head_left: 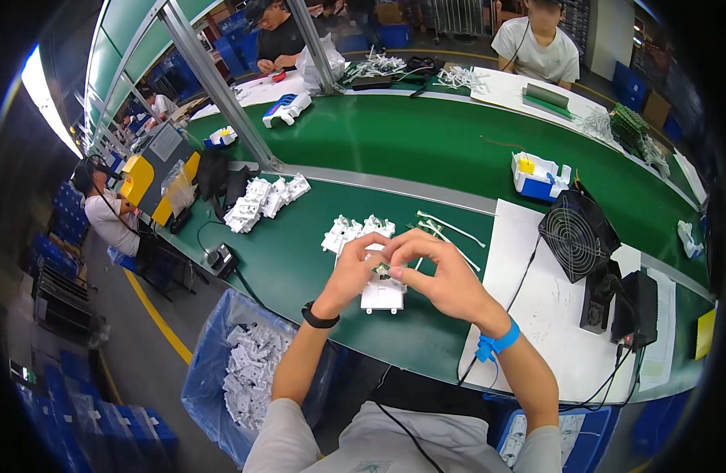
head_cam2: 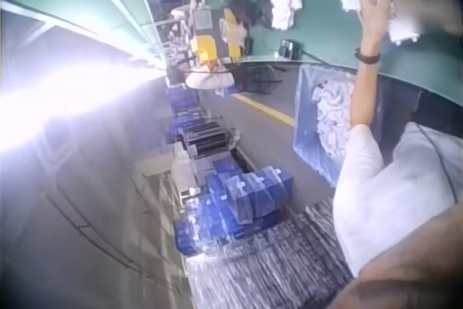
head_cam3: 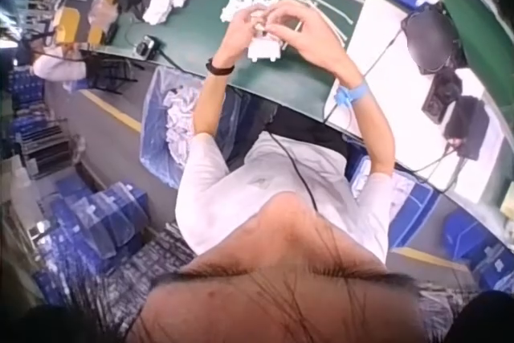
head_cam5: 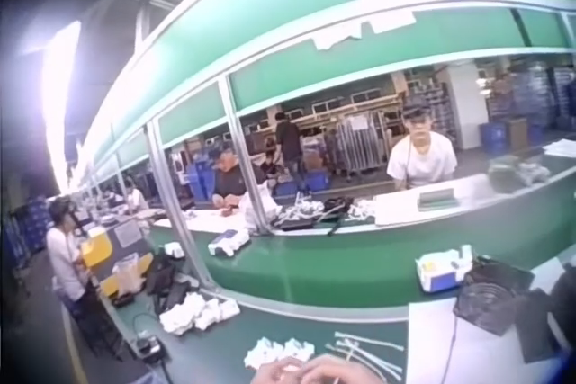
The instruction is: Soldering electronic components onto plastic fixtures at an assembly line.
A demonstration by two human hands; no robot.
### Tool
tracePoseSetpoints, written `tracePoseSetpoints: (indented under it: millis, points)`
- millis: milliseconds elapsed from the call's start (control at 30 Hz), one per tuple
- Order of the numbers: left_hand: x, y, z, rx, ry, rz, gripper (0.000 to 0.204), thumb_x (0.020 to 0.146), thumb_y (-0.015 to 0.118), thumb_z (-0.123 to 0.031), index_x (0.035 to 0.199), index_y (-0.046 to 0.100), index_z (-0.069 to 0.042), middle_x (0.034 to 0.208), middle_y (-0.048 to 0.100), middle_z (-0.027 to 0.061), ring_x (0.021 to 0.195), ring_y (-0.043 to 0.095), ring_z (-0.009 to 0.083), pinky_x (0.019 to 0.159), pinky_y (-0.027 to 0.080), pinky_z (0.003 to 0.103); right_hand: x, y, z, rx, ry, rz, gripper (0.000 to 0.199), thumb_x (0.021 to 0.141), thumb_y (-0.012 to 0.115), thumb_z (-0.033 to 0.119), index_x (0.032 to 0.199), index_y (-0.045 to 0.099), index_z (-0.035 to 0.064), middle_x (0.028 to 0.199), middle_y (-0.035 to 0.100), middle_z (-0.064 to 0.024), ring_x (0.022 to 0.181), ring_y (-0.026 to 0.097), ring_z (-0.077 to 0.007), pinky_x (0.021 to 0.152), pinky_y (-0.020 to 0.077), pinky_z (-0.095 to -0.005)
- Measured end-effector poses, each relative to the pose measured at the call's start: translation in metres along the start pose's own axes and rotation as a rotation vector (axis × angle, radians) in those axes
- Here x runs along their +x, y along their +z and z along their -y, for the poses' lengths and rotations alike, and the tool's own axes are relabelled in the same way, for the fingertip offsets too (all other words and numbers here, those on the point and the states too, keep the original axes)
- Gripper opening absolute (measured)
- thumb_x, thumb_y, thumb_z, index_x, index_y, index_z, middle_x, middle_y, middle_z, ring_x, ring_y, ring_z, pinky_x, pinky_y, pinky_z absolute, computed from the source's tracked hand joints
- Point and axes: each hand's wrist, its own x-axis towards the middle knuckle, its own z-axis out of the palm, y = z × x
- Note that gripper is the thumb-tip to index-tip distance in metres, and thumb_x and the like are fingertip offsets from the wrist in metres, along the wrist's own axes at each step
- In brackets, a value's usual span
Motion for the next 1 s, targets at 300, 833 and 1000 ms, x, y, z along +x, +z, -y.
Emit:
tracePoseSetpoints:
  millis: [300,833,1000]
  points:
    - [0.001,0.018,-0.021,0.2,0.026,-0.004,0.02,0.09,0.072,-0.004,0.108,0.063,-0.002,0.091,0.069,0.003,0.079,0.065,0.0078,0.067,0.052,0.023,0.003,-0.031,-0.01,-0.094,0.178,-0.18,0.013,0.09,0.072,0.011,0.092,0.071,-0.0015,0.089,0.067,-0.0031,0.081,0.059,-0.0109,0.075,0.0471,-0.027]
    - [-0.013,0.034,-0.029,0.519,0.175,0.169,0.04,0.09,0.065,-0.006,0.127,0.05,-0.004,0.103,0.063,0.0135,0.093,0.064,0.024,0.083,0.051,0.035,-0.003,-0.037,-0.012,-0.249,0.325,0.038,0.015,0.085,0.072,0.013,0.087,0.073,-0.0018,0.074,0.049,-0.0018,0.066,0.045,-0.0098,0.06,0.0376,-0.029]
    - [-0.016,0.043,-0.036,0.553,0.142,0.149,0.041,0.091,0.062,-0.007,0.13,0.051,-0.004,0.104,0.064,0.0148,0.093,0.065,0.0253,0.083,0.051,0.036,-0.007,-0.027,-0.031,-0.299,0.301,-0.056,0.016,0.085,0.073,0.014,0.089,0.072,-0.0012,0.074,0.052,-0.0036,0.065,0.047,-0.0113,0.059,0.0399,-0.0304]
